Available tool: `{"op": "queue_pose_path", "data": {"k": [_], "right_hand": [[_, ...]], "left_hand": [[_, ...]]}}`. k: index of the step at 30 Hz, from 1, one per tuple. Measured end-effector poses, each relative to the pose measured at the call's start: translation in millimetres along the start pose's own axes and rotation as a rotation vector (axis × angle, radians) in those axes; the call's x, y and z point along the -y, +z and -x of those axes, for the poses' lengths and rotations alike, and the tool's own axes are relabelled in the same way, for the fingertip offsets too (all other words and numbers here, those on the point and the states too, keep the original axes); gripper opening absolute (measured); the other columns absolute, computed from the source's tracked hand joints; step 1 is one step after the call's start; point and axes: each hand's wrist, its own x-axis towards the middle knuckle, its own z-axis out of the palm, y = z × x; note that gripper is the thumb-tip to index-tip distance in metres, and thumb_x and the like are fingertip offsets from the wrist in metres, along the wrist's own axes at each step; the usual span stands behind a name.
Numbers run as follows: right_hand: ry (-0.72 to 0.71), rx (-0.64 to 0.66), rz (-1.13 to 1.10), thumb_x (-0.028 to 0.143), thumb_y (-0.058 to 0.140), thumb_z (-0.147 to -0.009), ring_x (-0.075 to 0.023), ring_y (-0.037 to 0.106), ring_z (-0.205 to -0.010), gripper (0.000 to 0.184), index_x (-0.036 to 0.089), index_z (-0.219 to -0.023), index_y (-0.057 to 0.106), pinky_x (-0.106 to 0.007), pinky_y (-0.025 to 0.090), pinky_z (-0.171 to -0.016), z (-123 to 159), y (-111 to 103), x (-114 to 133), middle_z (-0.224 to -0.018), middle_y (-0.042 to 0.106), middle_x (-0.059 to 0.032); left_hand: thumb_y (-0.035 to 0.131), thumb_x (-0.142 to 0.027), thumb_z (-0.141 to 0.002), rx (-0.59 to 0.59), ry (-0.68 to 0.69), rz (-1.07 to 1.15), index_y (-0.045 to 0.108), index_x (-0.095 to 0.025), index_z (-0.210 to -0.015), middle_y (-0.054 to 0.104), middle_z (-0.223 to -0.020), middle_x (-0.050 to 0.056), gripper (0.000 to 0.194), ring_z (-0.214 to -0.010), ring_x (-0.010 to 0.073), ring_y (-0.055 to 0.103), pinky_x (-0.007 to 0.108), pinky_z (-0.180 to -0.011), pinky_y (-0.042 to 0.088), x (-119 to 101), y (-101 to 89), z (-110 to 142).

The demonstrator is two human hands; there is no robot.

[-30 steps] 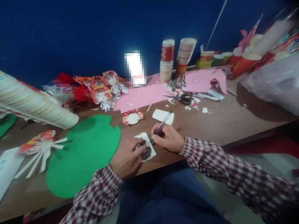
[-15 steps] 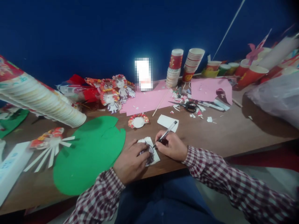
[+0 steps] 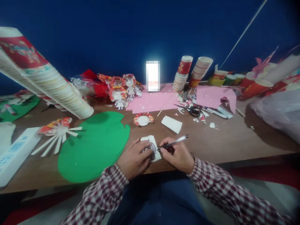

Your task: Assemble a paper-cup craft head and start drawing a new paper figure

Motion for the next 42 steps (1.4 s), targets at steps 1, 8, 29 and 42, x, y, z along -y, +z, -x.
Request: {"op": "queue_pose_path", "data": {"k": [1, 8, 29, 42], "right_hand": [[0.015, -0.007, 0.025, 0.024, 0.048, -0.078, -0.0088, 0.045, -0.048, 0.009, 0.018, -0.082, 0.053, -0.019, 0.036, -0.047, 1.9, 1.5, -0.3, -0.058, 0.052, 0.0032], [0.033, -0.019, 0.088, 0.025, 0.049, -0.078, -0.0091, 0.046, -0.049, 0.008, 0.017, -0.08, 0.053, -0.02, 0.036, -0.049, 2.7, 6.1, -2.0, -0.059, 0.054, 0.0026], [0.02, -0.017, 0.077, 0.024, 0.051, -0.077, -0.0088, 0.046, -0.05, 0.007, 0.018, -0.078, 0.053, -0.02, 0.036, -0.05, 1.9, 6.6, -2.5, -0.059, 0.052, 0.0034], [0.042, -0.026, 0.036, 0.022, 0.05, -0.077, -0.0075, 0.044, -0.047, 0.005, 0.017, -0.078, 0.052, -0.018, 0.035, -0.045, 0.3, 5.5, -2.7, -0.06, 0.052, 0.0034]], "left_hand": [[0.047, -0.019, -0.077, -0.008, 0.001, 0.0, 0.055, -0.02, -0.102, 0.053, -0.113, 0.008, 0.027, -0.109, 0.02, 0.045, 0.044, -0.099, 0.03, 0.1, 0.3, 0.2], [0.047, -0.02, -0.076, -0.051, 0.009, 0.006, 0.056, -0.021, -0.101, 0.055, -0.11, 0.008, 0.026, -0.107, 0.0206, 0.048, 0.045, -0.097, 0.032, 0.1, 2.2, 0.8], [0.048, -0.019, -0.075, -0.048, 0.024, -0.006, 0.056, -0.022, -0.101, 0.055, -0.109, 0.009, 0.028, -0.107, 0.0216, 0.047, 0.047, -0.096, 0.033, 2.2, 3.0, 1.4], [0.046, -0.02, -0.077, -0.039, 0.019, 0.0, 0.051, -0.021, -0.11, 0.054, -0.111, 0.009, 0.034, -0.109, 0.0217, 0.046, 0.045, -0.096, 0.032, 2.8, 5.6, 2.0]]}}
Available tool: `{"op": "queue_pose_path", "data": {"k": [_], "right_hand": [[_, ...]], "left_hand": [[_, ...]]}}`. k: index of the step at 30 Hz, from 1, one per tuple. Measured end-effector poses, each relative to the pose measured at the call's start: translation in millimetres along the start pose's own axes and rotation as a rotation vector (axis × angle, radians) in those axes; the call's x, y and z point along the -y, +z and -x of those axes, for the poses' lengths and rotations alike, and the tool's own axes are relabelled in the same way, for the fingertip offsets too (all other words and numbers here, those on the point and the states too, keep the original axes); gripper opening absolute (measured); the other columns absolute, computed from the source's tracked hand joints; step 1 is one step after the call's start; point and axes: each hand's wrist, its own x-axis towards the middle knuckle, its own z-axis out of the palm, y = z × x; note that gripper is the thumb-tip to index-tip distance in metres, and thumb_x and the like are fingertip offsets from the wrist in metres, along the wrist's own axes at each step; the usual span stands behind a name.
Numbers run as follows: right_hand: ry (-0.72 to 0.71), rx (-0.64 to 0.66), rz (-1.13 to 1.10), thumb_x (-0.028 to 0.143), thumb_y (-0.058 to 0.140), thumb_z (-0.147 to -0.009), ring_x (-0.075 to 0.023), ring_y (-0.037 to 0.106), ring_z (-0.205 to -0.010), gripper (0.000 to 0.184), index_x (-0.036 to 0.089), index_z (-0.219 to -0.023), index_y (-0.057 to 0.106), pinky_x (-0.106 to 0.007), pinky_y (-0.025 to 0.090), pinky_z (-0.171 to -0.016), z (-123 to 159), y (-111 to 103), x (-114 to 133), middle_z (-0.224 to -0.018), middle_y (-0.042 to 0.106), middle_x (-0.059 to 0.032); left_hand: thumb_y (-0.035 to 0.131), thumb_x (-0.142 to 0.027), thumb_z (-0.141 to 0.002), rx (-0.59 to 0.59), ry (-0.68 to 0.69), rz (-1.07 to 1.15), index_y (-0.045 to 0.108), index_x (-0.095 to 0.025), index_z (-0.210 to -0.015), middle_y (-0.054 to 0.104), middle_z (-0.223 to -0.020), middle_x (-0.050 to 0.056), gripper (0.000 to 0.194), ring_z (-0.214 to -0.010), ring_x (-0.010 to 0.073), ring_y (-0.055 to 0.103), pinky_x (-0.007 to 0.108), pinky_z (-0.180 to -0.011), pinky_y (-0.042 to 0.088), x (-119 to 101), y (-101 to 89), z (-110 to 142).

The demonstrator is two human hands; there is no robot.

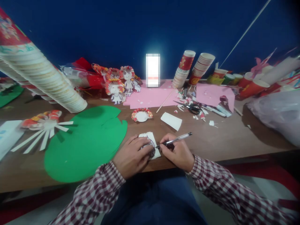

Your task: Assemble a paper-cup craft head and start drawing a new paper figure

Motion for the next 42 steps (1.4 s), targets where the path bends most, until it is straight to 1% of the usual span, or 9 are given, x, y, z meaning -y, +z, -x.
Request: {"op": "queue_pose_path", "data": {"k": [5, 9, 14, 29, 42], "right_hand": [[-0.006, -0.003, 0.0, 0.022, 0.05, -0.077, -0.0079, 0.044, -0.048, 0.005, 0.017, -0.078, 0.051, -0.018, 0.035, -0.045, 0.9, 0.0, 0.5, -0.059, 0.051, 0.0035], [-0.016, 0.009, 0.01, 0.021, 0.05, -0.077, -0.0081, 0.044, -0.048, 0.005, 0.017, -0.079, 0.051, -0.019, 0.035, -0.046, 1.4, 0.1, 0.7, -0.059, 0.051, 0.0033], [-0.024, -0.007, 0.037, 0.022, 0.05, -0.077, -0.008, 0.044, -0.049, 0.005, 0.017, -0.078, 0.051, -0.019, 0.035, -0.047, 1.1, 1.1, -1.3, -0.06, 0.051, 0.0031], [-0.046, -0.01, 0.04, 0.02, 0.05, -0.077, -0.0079, 0.045, -0.05, 0.004, 0.017, -0.078, 0.052, -0.019, 0.035, -0.048, 0.3, 2.4, -2.7, -0.06, 0.052, 0.0032], [-0.048, 0.013, 0.042, 0.02, 0.05, -0.077, -0.0075, 0.045, -0.05, 0.003, 0.017, -0.078, 0.052, -0.019, 0.035, -0.049, 0.6, 2.0, -3.2, -0.06, 0.051, 0.0035]], "left_hand": [[0.045, -0.021, -0.078, 0.031, -0.011, 0.0, 0.053, -0.021, -0.107, 0.054, -0.113, 0.008, 0.03, -0.111, 0.0223, 0.044, 0.046, -0.097, 0.03, -0.5, -0.7, -0.9], [0.046, -0.02, -0.078, 0.018, -0.014, 0.006, 0.054, -0.022, -0.106, 0.054, -0.112, 0.007, 0.029, -0.11, 0.0216, 0.045, 0.045, -0.097, 0.031, -0.2, -0.5, -1.0], [0.048, -0.02, -0.076, 0.008, -0.016, 0.015, 0.054, -0.022, -0.106, 0.055, -0.111, 0.007, 0.031, -0.109, 0.0214, 0.046, 0.045, -0.097, 0.031, -0.3, -0.5, -0.7], [0.046, -0.022, -0.078, 0.035, -0.019, 0.004, 0.054, -0.022, -0.107, 0.055, -0.113, 0.007, 0.03, -0.11, 0.0216, 0.045, 0.046, -0.098, 0.031, -0.2, -0.6, 0.0], [0.046, -0.022, -0.078, 0.024, -0.013, 0.01, 0.054, -0.022, -0.107, 0.055, -0.112, 0.007, 0.03, -0.11, 0.0215, 0.046, 0.046, -0.097, 0.031, 0.7, 0.4, -0.3]]}}
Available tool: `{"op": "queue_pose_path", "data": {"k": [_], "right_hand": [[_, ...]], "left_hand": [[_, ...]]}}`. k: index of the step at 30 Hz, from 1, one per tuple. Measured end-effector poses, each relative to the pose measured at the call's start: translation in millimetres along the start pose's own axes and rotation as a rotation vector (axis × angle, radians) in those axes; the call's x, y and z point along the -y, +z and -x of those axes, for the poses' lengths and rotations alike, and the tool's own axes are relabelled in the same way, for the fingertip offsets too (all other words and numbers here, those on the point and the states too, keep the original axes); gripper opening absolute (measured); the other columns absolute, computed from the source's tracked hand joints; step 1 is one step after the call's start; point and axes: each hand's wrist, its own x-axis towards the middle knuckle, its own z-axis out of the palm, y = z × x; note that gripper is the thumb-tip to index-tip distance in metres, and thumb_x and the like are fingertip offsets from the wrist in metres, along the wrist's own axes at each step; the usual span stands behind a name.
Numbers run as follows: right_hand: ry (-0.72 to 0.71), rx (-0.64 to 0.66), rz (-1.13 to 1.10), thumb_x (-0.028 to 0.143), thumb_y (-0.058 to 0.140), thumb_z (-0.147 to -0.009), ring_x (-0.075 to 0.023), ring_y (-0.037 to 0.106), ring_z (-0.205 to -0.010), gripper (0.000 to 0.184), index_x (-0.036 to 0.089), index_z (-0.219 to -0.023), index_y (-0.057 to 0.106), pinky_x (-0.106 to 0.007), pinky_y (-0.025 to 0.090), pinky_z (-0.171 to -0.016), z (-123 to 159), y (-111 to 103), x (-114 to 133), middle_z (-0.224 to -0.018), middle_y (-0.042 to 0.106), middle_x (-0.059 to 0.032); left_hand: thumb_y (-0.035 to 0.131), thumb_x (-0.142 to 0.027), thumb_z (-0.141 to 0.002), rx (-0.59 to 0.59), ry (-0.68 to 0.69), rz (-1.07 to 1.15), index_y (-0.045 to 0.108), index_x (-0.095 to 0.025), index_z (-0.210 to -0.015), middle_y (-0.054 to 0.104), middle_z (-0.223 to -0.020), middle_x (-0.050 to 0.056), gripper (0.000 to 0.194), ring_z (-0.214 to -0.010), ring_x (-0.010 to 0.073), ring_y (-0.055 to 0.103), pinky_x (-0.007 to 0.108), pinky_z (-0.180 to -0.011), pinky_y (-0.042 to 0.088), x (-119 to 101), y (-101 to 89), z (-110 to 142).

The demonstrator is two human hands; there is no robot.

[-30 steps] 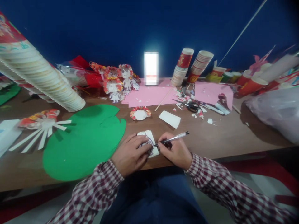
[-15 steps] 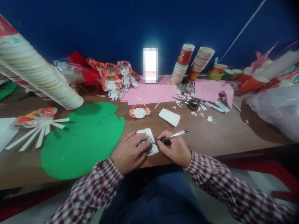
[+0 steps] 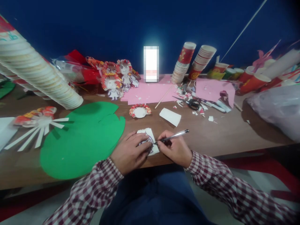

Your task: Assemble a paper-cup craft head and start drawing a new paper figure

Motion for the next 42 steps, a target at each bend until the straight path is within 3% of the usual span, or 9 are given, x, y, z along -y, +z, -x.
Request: {"op": "queue_pose_path", "data": {"k": [42], "right_hand": [[0.026, -0.002, -0.036, 0.022, 0.05, -0.077, -0.0078, 0.045, -0.05, 0.006, 0.017, -0.079, 0.053, -0.019, 0.035, -0.048, 0.0, -3.1, 1.7, -0.059, 0.052, 0.0032]], "left_hand": [[0.046, -0.022, -0.078, -0.01, 0.005, -0.005, 0.052, -0.022, -0.11, 0.054, -0.113, 0.008, 0.033, -0.11, 0.022, 0.045, 0.046, -0.097, 0.031, 0.0, 1.9, -0.1]]}}
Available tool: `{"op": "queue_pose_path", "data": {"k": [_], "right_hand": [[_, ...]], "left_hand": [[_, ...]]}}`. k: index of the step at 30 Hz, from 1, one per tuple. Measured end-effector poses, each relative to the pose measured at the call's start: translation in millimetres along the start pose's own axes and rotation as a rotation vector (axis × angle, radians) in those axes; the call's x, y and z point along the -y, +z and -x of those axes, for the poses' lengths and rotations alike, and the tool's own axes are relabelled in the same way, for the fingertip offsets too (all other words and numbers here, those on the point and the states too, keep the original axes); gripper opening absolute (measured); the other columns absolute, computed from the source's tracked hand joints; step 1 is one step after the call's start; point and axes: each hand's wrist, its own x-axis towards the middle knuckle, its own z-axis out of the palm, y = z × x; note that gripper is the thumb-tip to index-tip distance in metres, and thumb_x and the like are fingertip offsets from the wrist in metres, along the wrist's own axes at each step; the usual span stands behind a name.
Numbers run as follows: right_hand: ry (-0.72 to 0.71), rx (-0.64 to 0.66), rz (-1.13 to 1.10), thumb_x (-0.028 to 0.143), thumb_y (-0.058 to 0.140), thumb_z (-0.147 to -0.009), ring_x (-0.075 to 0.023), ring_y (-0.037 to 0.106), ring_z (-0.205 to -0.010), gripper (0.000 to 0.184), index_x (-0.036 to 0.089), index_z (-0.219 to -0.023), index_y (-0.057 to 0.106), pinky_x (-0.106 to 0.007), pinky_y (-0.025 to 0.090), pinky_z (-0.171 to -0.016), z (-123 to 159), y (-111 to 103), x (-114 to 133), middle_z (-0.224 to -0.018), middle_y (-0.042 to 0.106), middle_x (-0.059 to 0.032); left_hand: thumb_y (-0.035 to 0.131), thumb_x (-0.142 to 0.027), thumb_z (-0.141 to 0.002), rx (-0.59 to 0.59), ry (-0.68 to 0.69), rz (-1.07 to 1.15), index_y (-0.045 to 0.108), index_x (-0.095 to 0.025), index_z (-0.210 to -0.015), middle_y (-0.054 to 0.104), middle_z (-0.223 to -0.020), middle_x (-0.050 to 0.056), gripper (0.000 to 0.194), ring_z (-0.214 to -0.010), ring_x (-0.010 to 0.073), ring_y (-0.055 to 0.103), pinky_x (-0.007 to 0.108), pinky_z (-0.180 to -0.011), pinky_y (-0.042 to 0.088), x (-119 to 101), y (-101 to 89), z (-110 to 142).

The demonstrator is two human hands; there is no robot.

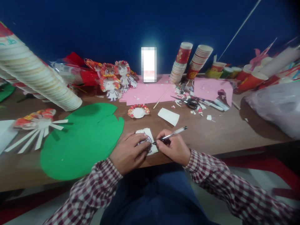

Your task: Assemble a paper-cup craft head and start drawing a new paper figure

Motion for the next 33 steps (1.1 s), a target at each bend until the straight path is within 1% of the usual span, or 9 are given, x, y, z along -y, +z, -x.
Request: {"op": "queue_pose_path", "data": {"k": [4, 7, 10, 13, 16, 21, 25, 33], "right_hand": [[0.022, -0.003, -0.031, 0.022, 0.049, -0.077, -0.0074, 0.043, -0.048, 0.007, 0.017, -0.079, 0.052, -0.018, 0.034, -0.046, 0, 0, 0, -0.059, 0.051, 0.0033], [0.03, -0.009, -0.047, 0.022, 0.05, -0.077, -0.0075, 0.042, -0.048, 0.007, 0.017, -0.08, 0.052, -0.018, 0.034, -0.044, 1, 0, 0, -0.059, 0.051, 0.0032], [0.029, 0.005, -0.088, 0.022, 0.049, -0.077, -0.0081, 0.045, -0.05, 0.007, 0.017, -0.082, 0.051, -0.018, 0.036, -0.046, 0, -3, 1, -0.061, 0.052, 0.0027], [0.019, 0.009, -0.107, 0.022, 0.048, -0.078, -0.0086, 0.048, -0.053, 0.008, 0.017, -0.085, 0.049, -0.019, 0.038, -0.049, -4, -8, 5, -0.064, 0.054, 0.0024], [-0.022, 0.009, -0.076, 0.022, 0.048, -0.079, -0.0084, 0.049, -0.053, 0.007, 0.017, -0.084, 0.049, -0.018, 0.038, -0.05, -11, -11, 7, -0.063, 0.053, 0.0029], [-0.107, 0.009, 0.012, 0.022, 0.048, -0.078, -0.0085, 0.047, -0.053, 0.005, 0.017, -0.08, 0.05, -0.019, 0.037, -0.052, -21, -1, 5, -0.062, 0.052, 0.0031], [-0.122, 0.032, 0.039, 0.022, 0.048, -0.078, -0.0093, 0.047, -0.053, 0.006, 0.017, -0.079, 0.051, -0.02, 0.036, -0.051, -23, 4, 2, -0.062, 0.053, 0.0024], [-0.129, 0.03, 0.056, 0.021, 0.048, -0.077, -0.0096, 0.048, -0.054, 0.005, 0.017, -0.078, 0.051, -0.021, 0.036, -0.053, -24, 4, 1, -0.062, 0.053, 0.0023]], "left_hand": [[0.046, -0.025, -0.077, -0.025, -0.048, 0.002, 0.047, -0.016, -0.114, 0.054, -0.114, 0.011, 0.038, -0.11, 0.0222, 0.045, 0.044, -0.098, 0.031, -1, 0.8, 1], [0.046, -0.025, -0.077, 0.003, -0.054, 0.014, 0.05, -0.017, -0.108, 0.054, -0.114, 0.009, 0.032, -0.109, 0.0215, 0.046, 0.044, -0.098, 0.03, -2, -1.3, 0], [0.047, -0.024, -0.076, 0.012, -0.046, 0.025, 0.052, -0.018, -0.102, 0.055, -0.113, 0.008, 0.028, -0.108, 0.0206, 0.047, 0.043, -0.098, 0.03, -3, -4.5, -1], [0.048, -0.023, -0.074, 0.014, -0.045, 0.022, 0.051, -0.018, -0.103, 0.054, -0.114, 0.008, 0.03, -0.109, 0.0206, 0.046, 0.043, -0.098, 0.03, -4, -6.3, -1], [0.049, -0.023, -0.073, 0.012, -0.053, 0.019, 0.051, -0.018, -0.105, 0.054, -0.114, 0.009, 0.032, -0.109, 0.0216, 0.045, 0.043, -0.098, 0.03, -4, -7.1, -1], [0.049, -0.023, -0.074, 0.003, -0.06, 0.035, 0.052, -0.018, -0.103, 0.055, -0.111, 0.009, 0.03, -0.107, 0.0213, 0.047, 0.044, -0.099, 0.029, -5, -7.5, -1], [0.049, -0.024, -0.074, -0.012, -0.057, 0.044, 0.053, -0.018, -0.102, 0.055, -0.11, 0.009, 0.029, -0.107, 0.0211, 0.047, 0.044, -0.099, 0.03, -5, -7.2, -1], [0.047, -0.024, -0.076, 0.003, -0.058, 0.043, 0.053, -0.019, -0.102, 0.055, -0.112, 0.008, 0.028, -0.108, 0.0206, 0.046, 0.043, -0.099, 0.03, -4, -7.8, -1]]}}
